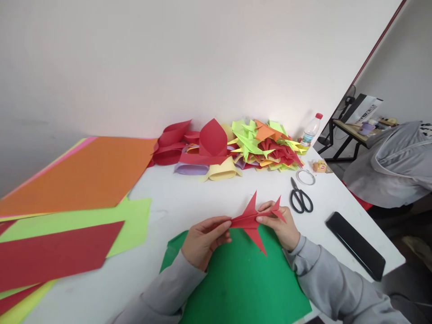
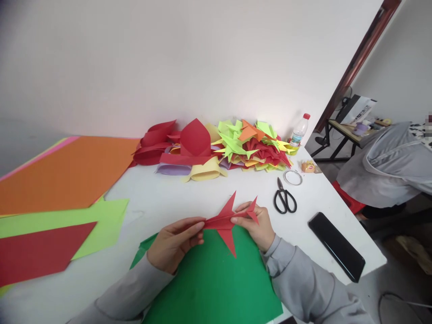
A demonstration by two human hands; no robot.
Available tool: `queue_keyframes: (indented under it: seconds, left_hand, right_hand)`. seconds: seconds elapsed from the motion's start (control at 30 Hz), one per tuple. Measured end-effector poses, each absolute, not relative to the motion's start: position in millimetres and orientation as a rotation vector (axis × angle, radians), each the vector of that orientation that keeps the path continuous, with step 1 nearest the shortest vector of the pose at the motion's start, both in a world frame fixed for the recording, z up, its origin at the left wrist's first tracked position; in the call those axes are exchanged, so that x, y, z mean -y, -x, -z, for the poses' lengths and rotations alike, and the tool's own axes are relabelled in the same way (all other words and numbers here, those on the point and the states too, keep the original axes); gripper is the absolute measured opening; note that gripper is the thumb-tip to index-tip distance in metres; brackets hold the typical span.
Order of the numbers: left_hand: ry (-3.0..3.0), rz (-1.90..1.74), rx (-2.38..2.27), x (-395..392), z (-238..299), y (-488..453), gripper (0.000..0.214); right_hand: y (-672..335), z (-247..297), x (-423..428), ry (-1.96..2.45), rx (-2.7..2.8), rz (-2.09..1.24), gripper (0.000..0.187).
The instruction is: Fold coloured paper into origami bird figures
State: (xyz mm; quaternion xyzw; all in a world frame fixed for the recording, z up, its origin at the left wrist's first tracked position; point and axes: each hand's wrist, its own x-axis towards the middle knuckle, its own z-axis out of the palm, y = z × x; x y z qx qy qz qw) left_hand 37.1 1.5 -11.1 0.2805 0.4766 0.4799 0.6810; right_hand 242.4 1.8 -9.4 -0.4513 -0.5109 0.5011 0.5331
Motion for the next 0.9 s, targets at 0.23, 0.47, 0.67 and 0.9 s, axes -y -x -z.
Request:
queue_keyframes:
  seconds: [0.23,0.47,0.67,0.9]
  left_hand:
    - [-1.377,-1.079,-1.053,-2,11,-27,0.013]
    - [-1.415,-1.075,-1.119,1,6,-28,0.012]
    - [-1.377,-0.966,-1.173,-1,5,-25,0.024]
    - [-1.466,-0.934,-1.188,-10,9,-18,0.029]
  right_hand:
    - [-245,4,-1,1.128,1.422,-1.01,0.016]
    - [-246,-7,-1,1.103,1.348,-1.117,0.026]
    - [-248,-3,-6,1.091,1.222,-1.246,0.034]
    - [-254,-2,-13,1.092,1.298,-1.182,0.034]
